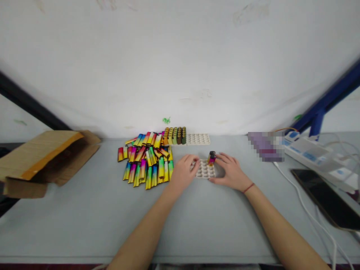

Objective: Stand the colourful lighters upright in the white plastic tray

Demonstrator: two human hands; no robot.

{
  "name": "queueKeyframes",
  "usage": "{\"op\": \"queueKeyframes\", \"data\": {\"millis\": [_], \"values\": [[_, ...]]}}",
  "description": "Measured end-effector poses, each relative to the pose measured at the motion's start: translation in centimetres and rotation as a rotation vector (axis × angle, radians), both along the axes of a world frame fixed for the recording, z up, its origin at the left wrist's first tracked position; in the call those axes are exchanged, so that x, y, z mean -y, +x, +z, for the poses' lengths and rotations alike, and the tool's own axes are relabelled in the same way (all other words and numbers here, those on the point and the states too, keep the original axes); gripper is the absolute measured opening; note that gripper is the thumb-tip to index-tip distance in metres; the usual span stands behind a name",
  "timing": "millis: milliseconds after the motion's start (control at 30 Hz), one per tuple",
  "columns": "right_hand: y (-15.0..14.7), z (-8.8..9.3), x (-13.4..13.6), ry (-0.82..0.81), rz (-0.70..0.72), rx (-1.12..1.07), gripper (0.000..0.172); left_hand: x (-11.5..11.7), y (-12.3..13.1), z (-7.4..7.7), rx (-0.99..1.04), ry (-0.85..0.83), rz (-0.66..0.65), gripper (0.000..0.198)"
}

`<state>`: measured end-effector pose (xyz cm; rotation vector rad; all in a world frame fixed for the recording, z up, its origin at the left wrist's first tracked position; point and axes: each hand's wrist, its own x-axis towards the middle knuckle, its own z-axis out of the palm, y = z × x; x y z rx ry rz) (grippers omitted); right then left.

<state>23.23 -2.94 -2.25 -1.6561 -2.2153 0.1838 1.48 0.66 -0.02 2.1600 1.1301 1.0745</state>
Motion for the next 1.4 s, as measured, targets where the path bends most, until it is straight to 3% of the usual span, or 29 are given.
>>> {"op": "queueKeyframes", "data": {"millis": [167, 267, 433, 567, 700, 800, 900, 1000, 1100, 1200, 1400], "values": [[0.8, -0.4, -0.5, 0.016, -0.041, -0.026, 0.071, -1.0, -2.7, 1.7, -0.427, 0.054, 0.378, 0.019], [0.8, -0.5, -0.5, 0.018, -0.048, -0.031, 0.071, -1.8, -5.6, 3.0, -0.637, -0.066, 0.544, 0.026], [0.7, -0.6, -0.4, 0.026, -0.053, -0.028, 0.068, -2.2, -9.4, 4.3, -0.818, -0.417, 0.53, 0.042], [0.7, -0.6, -0.4, 0.023, -0.058, -0.021, 0.068, -1.8, -9.4, 4.9, -0.88, -0.477, 0.57, 0.051], [0.7, -0.6, -0.3, 0.023, -0.057, -0.018, 0.067, -1.7, -8.7, 5.1, -0.88, -0.498, 0.532, 0.041], [0.6, -0.5, -0.3, 0.024, -0.056, -0.017, 0.067, -2.0, -8.5, 4.6, -0.713, -0.367, 0.5, 0.027], [0.5, -0.5, -0.2, 0.027, -0.057, -0.014, 0.067, -2.5, -7.6, 3.6, -0.237, -0.243, 0.422, 0.025], [0.5, -0.6, -0.2, 0.029, -0.062, -0.012, 0.067, -2.5, -5.7, 2.9, 0.353, -0.347, 0.193, 0.031], [0.5, -0.7, -0.2, 0.036, -0.062, -0.014, 0.067, -2.0, -3.6, 2.8, 0.717, -0.528, 0.086, 0.033], [0.5, -0.8, -0.2, 0.042, -0.061, -0.007, 0.067, -1.4, -2.3, 3.0, 0.895, -0.645, 0.089, 0.033], [0.6, -0.9, -0.3, 0.053, -0.054, 0.005, 0.067, -1.1, -1.4, 2.8, 1.01, -0.686, 0.095, 0.03]]}}
